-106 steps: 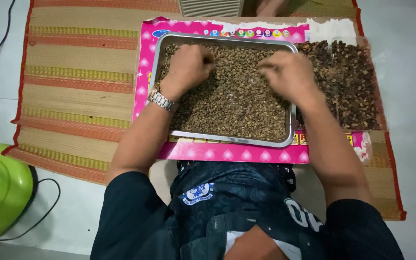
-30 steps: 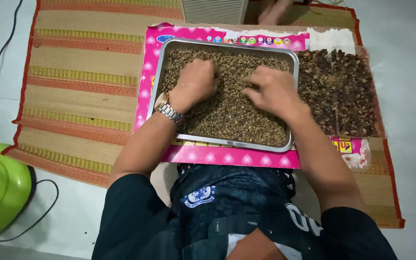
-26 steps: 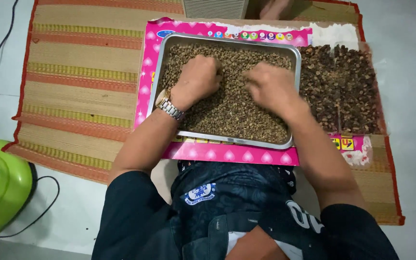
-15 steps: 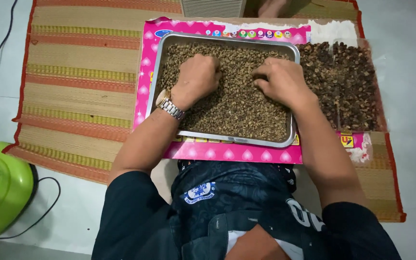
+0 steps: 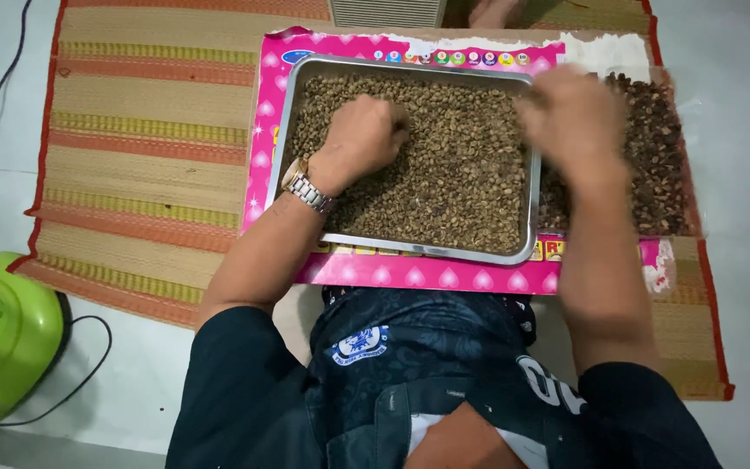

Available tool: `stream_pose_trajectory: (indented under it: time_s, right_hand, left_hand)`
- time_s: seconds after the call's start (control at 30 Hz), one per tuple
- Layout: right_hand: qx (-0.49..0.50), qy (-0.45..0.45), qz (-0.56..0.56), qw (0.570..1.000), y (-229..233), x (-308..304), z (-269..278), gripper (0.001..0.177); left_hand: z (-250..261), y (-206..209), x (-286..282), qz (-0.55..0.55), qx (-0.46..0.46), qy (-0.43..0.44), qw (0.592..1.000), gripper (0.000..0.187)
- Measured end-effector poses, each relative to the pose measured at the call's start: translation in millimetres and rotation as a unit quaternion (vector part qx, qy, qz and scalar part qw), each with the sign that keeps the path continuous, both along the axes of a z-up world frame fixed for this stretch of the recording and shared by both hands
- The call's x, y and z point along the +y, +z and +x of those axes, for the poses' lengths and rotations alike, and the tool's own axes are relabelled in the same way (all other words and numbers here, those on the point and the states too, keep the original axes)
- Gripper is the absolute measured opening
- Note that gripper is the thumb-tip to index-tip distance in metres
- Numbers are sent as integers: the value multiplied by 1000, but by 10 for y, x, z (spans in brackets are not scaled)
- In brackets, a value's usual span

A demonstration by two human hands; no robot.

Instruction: Manually sorting green coffee beans by picking out defects and debris from a metal tray and placing them in a separate pile.

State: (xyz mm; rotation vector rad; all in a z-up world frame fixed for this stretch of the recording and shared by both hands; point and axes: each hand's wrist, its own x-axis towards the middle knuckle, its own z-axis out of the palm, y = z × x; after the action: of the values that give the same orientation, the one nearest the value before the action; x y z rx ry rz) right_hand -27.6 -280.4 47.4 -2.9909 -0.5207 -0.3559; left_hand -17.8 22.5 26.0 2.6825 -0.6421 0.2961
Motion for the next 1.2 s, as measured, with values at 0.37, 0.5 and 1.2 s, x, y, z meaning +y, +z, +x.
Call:
stream_pose_trajectory:
  time_s: [0.37,0.5,1.2]
  right_hand:
    - [-64,-174,-11,983,115,-391,12,26]
    - [13,-9,58,998,386,367,-266,17]
    - [-63,180,-12,981,-648,641,46,13]
  left_hand:
    - [-61,-20,-119,93,99,-45,990,12]
    - [96,-7,-80,80,153,-27,985,18]
    - [-101,49,-207,91,177,-121,973,28]
